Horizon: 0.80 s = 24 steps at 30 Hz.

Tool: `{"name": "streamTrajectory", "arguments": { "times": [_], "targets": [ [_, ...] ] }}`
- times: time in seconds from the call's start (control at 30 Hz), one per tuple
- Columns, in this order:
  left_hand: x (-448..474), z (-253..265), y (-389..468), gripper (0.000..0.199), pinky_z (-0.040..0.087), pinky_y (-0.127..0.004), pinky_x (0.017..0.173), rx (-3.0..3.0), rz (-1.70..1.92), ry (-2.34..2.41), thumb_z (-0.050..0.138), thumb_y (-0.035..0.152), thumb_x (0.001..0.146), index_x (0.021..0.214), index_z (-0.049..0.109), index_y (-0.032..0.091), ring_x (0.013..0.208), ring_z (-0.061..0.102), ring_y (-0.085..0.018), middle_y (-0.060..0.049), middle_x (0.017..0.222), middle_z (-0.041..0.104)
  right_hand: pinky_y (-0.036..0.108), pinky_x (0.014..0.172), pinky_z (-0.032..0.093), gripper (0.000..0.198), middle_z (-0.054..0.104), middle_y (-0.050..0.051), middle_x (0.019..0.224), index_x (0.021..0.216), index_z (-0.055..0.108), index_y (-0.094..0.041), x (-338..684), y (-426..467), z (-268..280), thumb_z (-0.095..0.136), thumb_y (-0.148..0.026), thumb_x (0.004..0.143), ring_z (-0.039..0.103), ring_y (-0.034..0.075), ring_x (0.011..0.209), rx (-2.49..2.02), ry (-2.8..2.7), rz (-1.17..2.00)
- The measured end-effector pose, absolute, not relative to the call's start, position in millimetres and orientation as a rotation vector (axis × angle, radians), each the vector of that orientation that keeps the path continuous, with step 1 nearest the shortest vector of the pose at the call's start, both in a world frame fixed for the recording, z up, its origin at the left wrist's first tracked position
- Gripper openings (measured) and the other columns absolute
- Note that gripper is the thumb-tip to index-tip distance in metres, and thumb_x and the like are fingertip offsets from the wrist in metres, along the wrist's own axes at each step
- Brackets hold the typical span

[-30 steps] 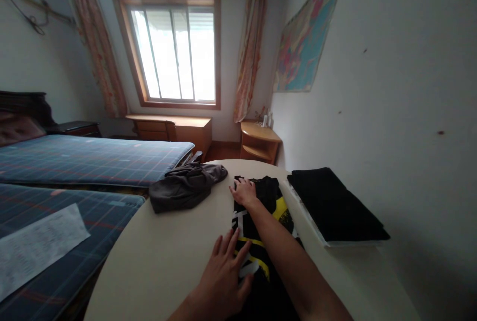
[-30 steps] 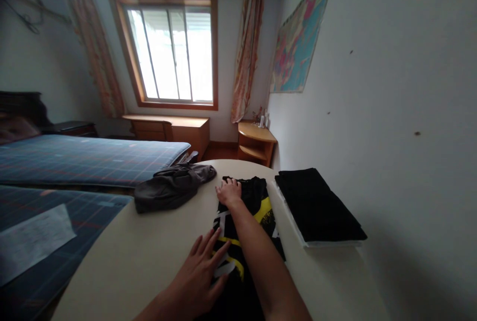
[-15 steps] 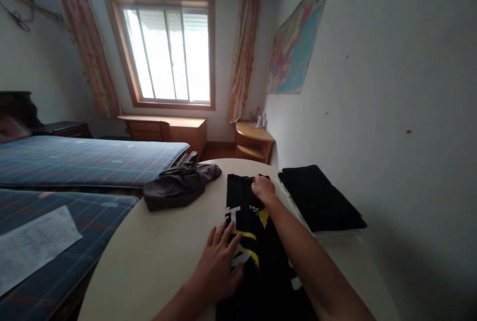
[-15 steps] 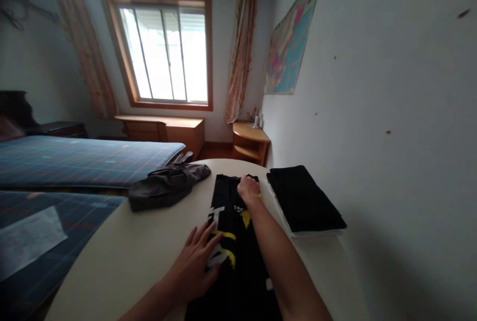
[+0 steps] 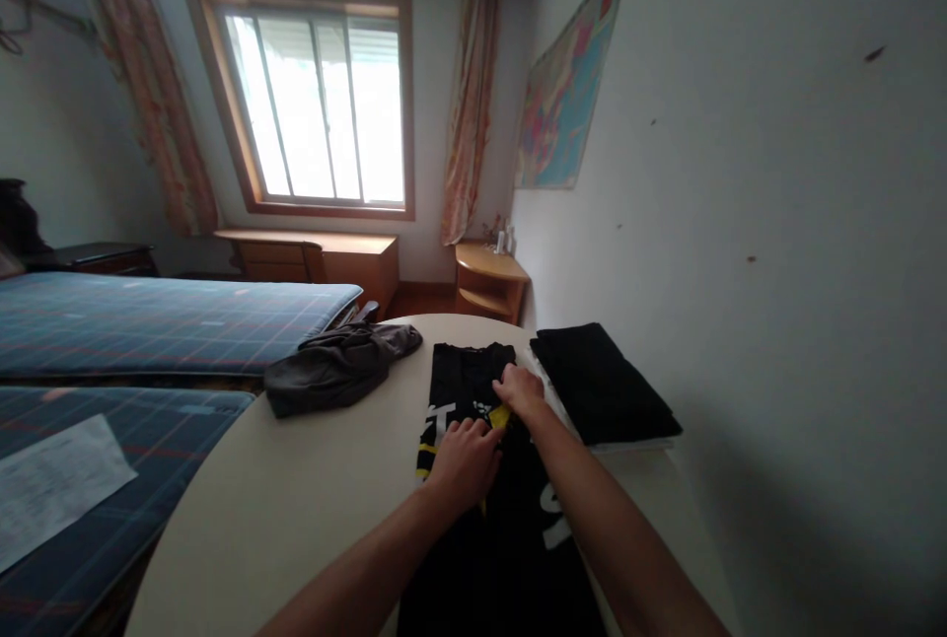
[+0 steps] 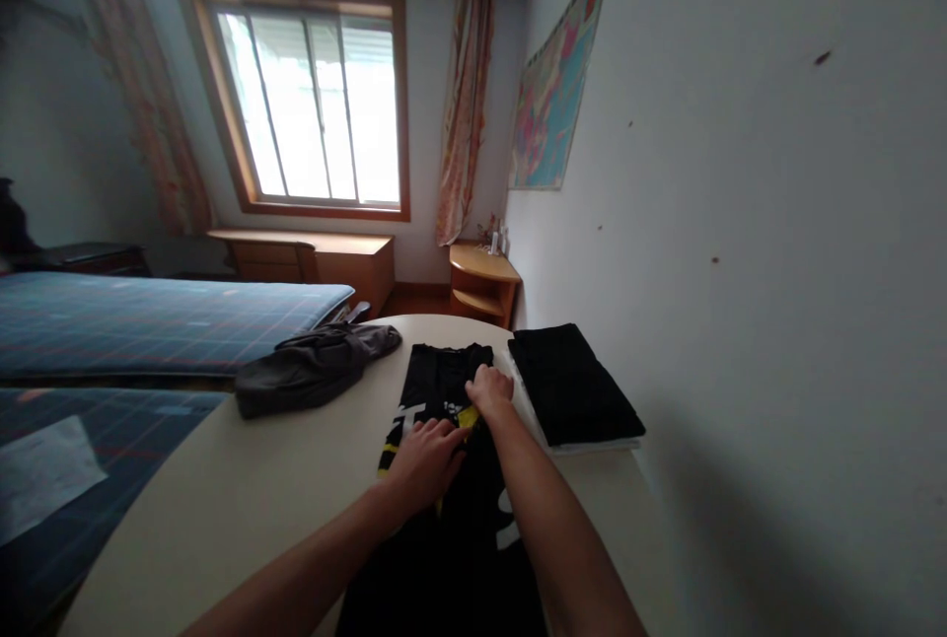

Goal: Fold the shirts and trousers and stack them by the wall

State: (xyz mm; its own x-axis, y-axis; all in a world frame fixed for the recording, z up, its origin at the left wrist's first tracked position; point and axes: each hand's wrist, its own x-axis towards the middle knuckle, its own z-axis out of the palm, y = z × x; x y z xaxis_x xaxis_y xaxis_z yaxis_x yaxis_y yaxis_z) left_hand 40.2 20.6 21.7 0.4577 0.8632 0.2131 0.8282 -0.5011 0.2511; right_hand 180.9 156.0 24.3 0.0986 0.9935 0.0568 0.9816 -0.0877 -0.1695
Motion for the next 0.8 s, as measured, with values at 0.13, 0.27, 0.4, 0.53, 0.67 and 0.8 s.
{"name": "streamTrajectory", "arguments": {
  "times": [0.13, 0.27, 0.4, 0.53, 0.67, 0.8],
  "targets": [
    [46.1, 13.1, 28.0, 0.035, 0.043, -0.043, 0.095, 2.573, 0.510, 1.483, 0.054, 0.025, 0.089, 0.123, 0.064, 0.029, 0.108, 0.057, -0.028, -0.007, 0.114, 0.066, 0.034, 0.087, 0.046, 0.025, 0.073, 0.015, 0.106, 0.101, 0.072, -0.017, 181.7, 158.0, 24.1, 0.053, -0.030, 0.088, 0.068, 0.026, 0.104, -2.181, -1.964, 0.113],
    [47.6, 3.3, 27.8, 0.037, 0.042, -0.040, 0.097, 2.474, 0.571, 1.467, 0.050, 0.020, 0.090, 0.123, 0.064, 0.029, 0.109, 0.057, -0.025, -0.005, 0.113, 0.067, 0.032, 0.082, 0.047, 0.030, 0.074, 0.012, 0.105, 0.106, 0.070, -0.019, 183.7, 160.9, 27.9, 0.048, -0.033, 0.091, 0.069, 0.025, 0.101, -2.158, -1.899, 0.137],
    [50.3, 1.4, 27.6, 0.034, 0.043, -0.038, 0.094, 2.407, 0.650, 1.448, 0.044, 0.016, 0.091, 0.118, 0.064, 0.025, 0.105, 0.059, -0.023, -0.005, 0.111, 0.070, 0.030, 0.080, 0.046, 0.025, 0.075, 0.008, 0.099, 0.100, 0.069, -0.022, 181.6, 162.0, 29.3, 0.050, -0.034, 0.090, 0.069, 0.023, 0.097, -2.112, -1.900, 0.151],
    [48.4, 3.8, 26.5, 0.031, 0.044, -0.036, 0.092, 2.338, 0.830, 1.474, 0.041, 0.013, 0.091, 0.113, 0.063, 0.023, 0.101, 0.059, -0.022, -0.005, 0.107, 0.069, 0.030, 0.082, 0.045, 0.023, 0.074, 0.007, 0.098, 0.100, 0.067, -0.022, 177.3, 161.2, 23.6, 0.049, -0.034, 0.092, 0.069, 0.022, 0.096, -2.057, -1.934, 0.132],
    [43.1, 0.5, 24.3, 0.030, 0.044, -0.035, 0.094, 2.346, 0.786, 1.476, 0.045, 0.012, 0.088, 0.109, 0.064, 0.023, 0.104, 0.056, -0.022, -0.004, 0.106, 0.067, 0.031, 0.085, 0.044, 0.020, 0.073, 0.007, 0.103, 0.097, 0.066, -0.022, 173.2, 159.2, 15.1, 0.050, -0.033, 0.092, 0.067, 0.021, 0.099, -2.034, -1.975, 0.121],
    [40.1, -3.2, 20.1, 0.032, 0.043, -0.037, 0.098, 2.374, 0.753, 1.446, 0.055, 0.021, 0.087, 0.117, 0.064, 0.025, 0.112, 0.052, -0.024, -0.005, 0.115, 0.062, 0.036, 0.089, 0.043, 0.027, 0.070, 0.011, 0.111, 0.106, 0.063, -0.019, 168.0, 159.8, 10.8, 0.054, -0.039, 0.091, 0.066, 0.025, 0.103, -2.059, -1.950, 0.082]
  ]
}}
